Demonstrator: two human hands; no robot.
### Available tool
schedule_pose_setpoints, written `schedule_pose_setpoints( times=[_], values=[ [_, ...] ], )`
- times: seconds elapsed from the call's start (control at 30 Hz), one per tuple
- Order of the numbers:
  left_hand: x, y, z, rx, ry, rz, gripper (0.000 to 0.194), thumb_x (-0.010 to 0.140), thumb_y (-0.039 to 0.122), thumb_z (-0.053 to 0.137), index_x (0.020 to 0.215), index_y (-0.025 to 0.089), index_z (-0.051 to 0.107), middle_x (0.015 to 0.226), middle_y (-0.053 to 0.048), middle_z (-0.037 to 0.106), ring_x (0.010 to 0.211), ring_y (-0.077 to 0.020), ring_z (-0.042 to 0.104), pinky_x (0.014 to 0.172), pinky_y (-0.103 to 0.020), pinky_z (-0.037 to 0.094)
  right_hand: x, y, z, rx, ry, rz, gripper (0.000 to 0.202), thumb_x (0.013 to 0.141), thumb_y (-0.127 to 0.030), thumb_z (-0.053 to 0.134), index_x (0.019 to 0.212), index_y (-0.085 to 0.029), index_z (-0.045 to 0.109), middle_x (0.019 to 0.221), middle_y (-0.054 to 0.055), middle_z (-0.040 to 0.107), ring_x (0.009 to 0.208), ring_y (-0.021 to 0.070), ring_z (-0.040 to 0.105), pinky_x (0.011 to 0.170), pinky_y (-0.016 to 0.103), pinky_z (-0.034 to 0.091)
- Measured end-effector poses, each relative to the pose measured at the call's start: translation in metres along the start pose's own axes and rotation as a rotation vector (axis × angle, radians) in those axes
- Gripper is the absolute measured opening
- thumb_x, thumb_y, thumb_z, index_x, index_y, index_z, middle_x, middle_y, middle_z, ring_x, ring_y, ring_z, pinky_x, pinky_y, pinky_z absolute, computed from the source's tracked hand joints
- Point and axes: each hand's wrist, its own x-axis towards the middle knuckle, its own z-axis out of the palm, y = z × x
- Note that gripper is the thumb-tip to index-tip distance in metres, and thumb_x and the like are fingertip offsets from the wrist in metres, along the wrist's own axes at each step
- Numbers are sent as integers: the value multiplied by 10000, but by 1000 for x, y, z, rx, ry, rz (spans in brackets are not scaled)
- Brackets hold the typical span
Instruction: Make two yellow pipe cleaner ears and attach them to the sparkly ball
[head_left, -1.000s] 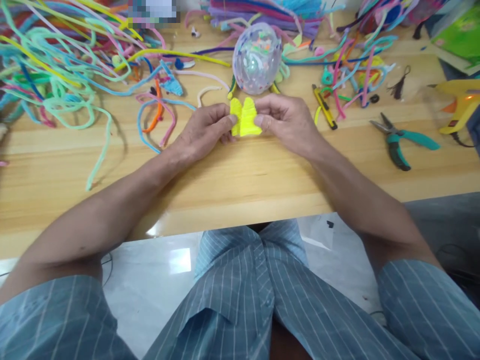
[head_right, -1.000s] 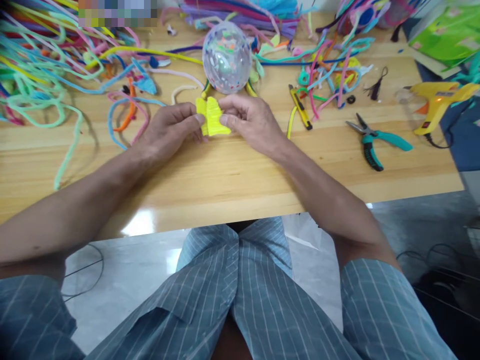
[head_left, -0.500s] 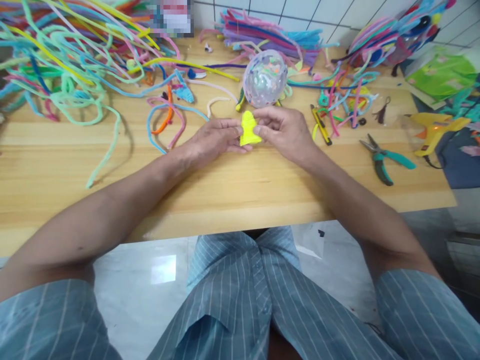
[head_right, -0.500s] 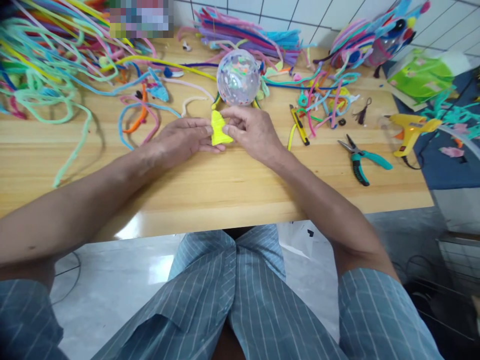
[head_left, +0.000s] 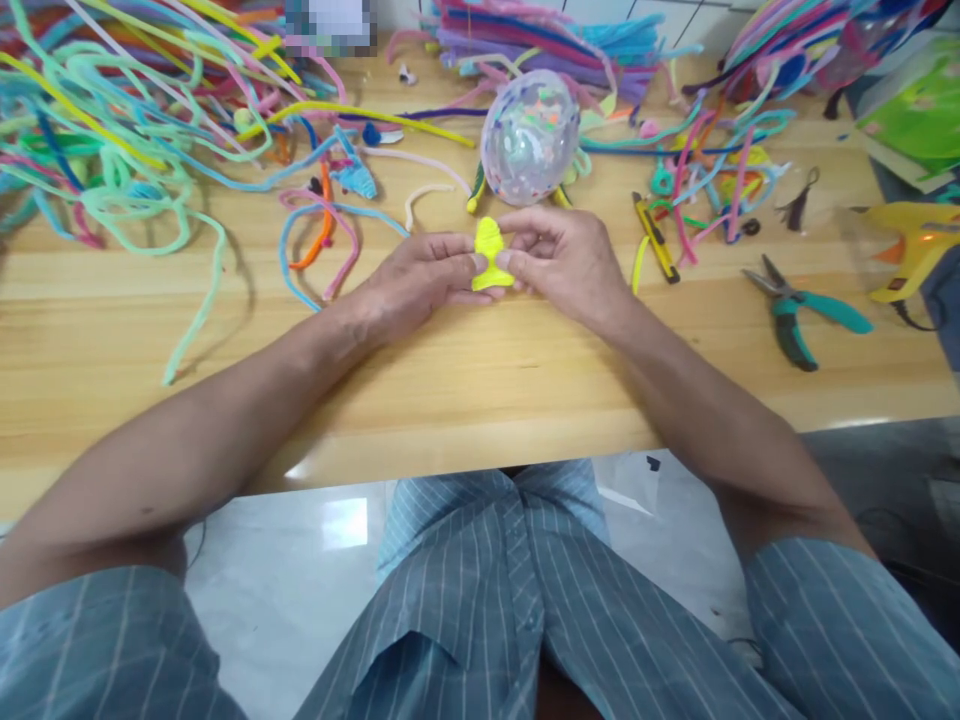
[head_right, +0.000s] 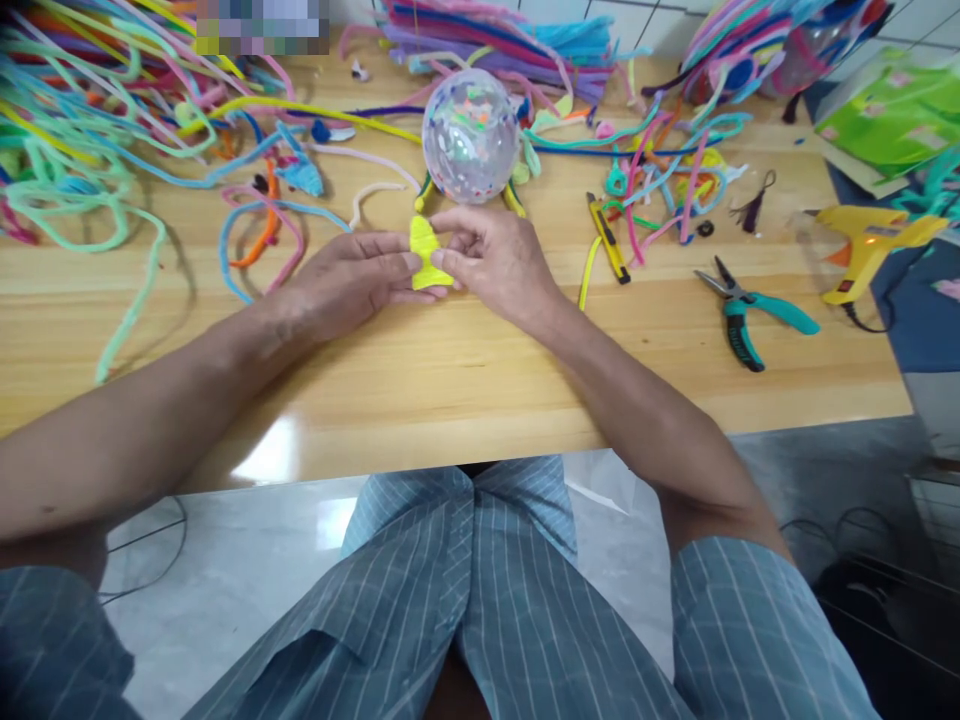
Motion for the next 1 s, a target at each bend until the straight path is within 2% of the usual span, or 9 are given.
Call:
schedule_pose_setpoints(
  times=[0.17,0.33,0.47,0.63,0.87,1.0],
  values=[
    [-2,4,1,-36,65,-31,172,995,181,755,1149,105,763,1033,-110,837,1000,-267,853,901,-345,713,2,8,-6,143,-23,10,409,923,-545,853,1174,-237,755,788,-37,729,598,95,627,546,246,497],
    [-2,5,2,-57,84,-26,146,1002,206,763,1113,113,751,980,-81,829,946,-237,858,876,-311,715,-11,5,-3,136,76,-28,410,930,-574,838,1181,-271,723,952,1,764,749,144,689,663,296,590],
    [-3,4,4,-71,78,-2,150,961,166,785,1104,124,763,1035,-91,841,963,-232,855,885,-302,714,-22,-7,5,30,109,-102,299,988,-492,774,1167,-259,720,975,18,761,837,183,716,759,343,618],
    [-4,1,5,-86,41,29,184,883,197,863,1035,128,786,1066,-117,846,1090,-279,838,980,-356,702,-24,-11,10,-105,167,-232,151,984,-305,723,1099,-208,741,965,34,746,854,182,704,769,319,594],
    [-4,-3,6,-68,-15,77,272,813,309,943,997,151,819,1127,-123,843,1211,-315,789,1110,-448,646,-27,-12,9,-208,183,-319,225,997,-223,694,1216,-202,745,985,40,739,846,174,683,760,293,582],
    [-5,-6,6,-33,-19,94,296,831,356,939,1033,165,840,1156,-112,842,1231,-314,774,1123,-450,632,-27,-12,12,-192,174,-259,287,1019,-287,695,1295,-217,728,962,28,732,829,182,678,766,303,583]
  ],
)
